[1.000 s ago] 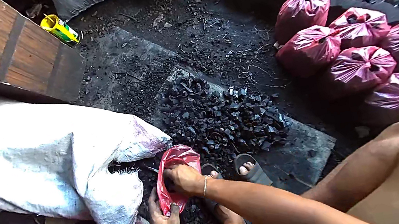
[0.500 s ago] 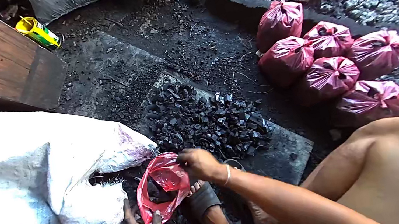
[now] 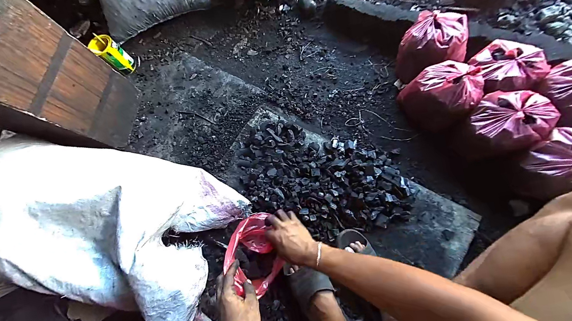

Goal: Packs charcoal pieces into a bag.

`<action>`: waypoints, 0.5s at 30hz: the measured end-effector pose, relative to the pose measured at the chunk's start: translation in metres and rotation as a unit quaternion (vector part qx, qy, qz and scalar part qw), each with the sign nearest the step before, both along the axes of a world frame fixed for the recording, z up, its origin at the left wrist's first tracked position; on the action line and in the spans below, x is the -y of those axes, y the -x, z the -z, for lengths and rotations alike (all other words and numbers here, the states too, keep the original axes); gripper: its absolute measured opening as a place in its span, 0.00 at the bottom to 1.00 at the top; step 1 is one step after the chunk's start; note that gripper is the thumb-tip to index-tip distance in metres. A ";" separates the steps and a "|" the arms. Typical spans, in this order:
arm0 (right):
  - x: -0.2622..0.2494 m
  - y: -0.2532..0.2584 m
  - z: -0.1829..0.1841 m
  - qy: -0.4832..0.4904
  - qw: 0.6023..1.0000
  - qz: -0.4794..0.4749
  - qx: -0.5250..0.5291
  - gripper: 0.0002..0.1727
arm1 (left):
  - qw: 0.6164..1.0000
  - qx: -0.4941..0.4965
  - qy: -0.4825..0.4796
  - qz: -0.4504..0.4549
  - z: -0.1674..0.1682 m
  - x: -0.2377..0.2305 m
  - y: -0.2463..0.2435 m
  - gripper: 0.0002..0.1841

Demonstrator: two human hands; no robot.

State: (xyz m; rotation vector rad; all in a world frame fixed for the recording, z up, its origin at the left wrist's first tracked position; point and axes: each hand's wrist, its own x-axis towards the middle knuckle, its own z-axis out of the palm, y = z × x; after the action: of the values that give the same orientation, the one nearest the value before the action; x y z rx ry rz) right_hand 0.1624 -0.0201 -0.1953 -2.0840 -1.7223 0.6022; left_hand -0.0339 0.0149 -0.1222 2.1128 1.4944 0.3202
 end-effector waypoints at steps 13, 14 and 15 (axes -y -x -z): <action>0.021 -0.045 -0.035 -0.075 0.962 0.175 -0.195 0.14 | 0.942 -0.175 -0.060 0.280 0.013 -0.039 -0.066 0.16; 0.023 -0.043 -0.036 -0.078 0.959 0.175 -0.211 0.14 | 0.932 -0.199 -0.042 0.300 0.017 -0.047 -0.075 0.17; 0.024 -0.045 -0.038 -0.084 0.956 0.175 -0.222 0.15 | 0.926 -0.209 -0.038 0.312 0.015 -0.053 -0.085 0.19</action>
State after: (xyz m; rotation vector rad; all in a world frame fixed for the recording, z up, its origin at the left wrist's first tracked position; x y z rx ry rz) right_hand 0.2070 -0.0445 -0.1576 -1.8886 -1.0862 0.7157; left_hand 0.0506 0.0681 -0.1371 2.6958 0.9223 -0.3316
